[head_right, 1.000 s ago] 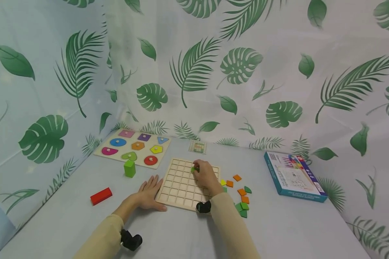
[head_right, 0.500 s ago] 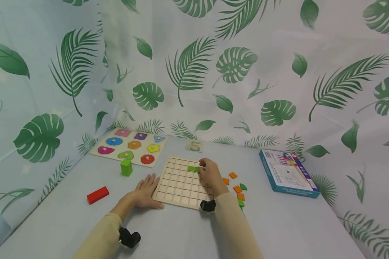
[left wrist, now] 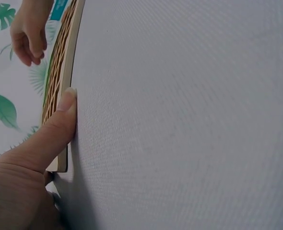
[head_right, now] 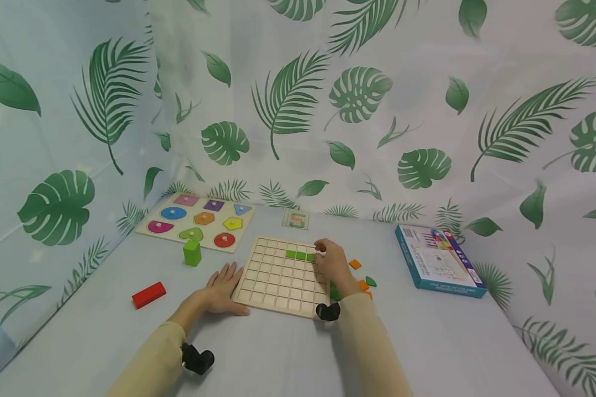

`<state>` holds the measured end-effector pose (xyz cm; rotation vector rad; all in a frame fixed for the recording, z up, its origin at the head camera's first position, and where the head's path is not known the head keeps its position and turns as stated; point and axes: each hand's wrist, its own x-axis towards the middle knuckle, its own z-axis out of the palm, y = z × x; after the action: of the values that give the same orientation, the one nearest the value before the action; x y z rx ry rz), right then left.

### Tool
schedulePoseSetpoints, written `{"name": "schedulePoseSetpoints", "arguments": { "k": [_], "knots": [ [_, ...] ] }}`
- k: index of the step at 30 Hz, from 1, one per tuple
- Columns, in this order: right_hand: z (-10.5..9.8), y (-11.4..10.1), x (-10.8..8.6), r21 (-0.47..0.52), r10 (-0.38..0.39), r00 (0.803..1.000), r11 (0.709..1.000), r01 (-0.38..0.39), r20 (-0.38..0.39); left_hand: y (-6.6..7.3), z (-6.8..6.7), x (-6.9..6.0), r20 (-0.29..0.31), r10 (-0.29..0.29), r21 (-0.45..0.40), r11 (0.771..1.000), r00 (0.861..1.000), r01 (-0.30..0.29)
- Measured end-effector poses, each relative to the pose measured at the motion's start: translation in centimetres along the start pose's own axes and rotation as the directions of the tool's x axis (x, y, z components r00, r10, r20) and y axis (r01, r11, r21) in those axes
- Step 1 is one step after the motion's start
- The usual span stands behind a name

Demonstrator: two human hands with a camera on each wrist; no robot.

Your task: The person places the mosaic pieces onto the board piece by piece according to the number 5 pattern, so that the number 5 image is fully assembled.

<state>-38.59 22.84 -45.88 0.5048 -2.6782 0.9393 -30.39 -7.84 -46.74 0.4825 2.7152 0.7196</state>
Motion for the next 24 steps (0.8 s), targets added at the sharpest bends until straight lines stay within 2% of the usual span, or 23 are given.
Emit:
{"name": "schedulePoseSetpoints", "arguments": {
  "k": [6,13,19,24],
  "knots": [
    [-1.4,0.6,-0.3,-0.022,0.027,1.0,0.999,-0.027,-0.002,0.6,-0.3,-0.1,0.001,-0.021,0.037,0.999,1.0,0.021],
    [-2.9,1.7,-1.4,-0.047,0.067,0.997,0.997,-0.068,-0.024,0.7,-0.2,0.0,0.002,-0.023,0.041,0.999,1.0,0.023],
    [-4.4,3.0,-2.7,-0.037,0.174,0.984,0.984,-0.175,-0.027,0.4,0.2,0.1,0.004,0.0,0.012,1.0,1.0,0.0],
    [-5.7,3.7,-3.7,-0.047,0.161,0.986,0.986,-0.163,-0.051,0.2,0.0,0.0,0.005,-0.017,-0.002,1.0,1.0,0.017]
  ]
}}
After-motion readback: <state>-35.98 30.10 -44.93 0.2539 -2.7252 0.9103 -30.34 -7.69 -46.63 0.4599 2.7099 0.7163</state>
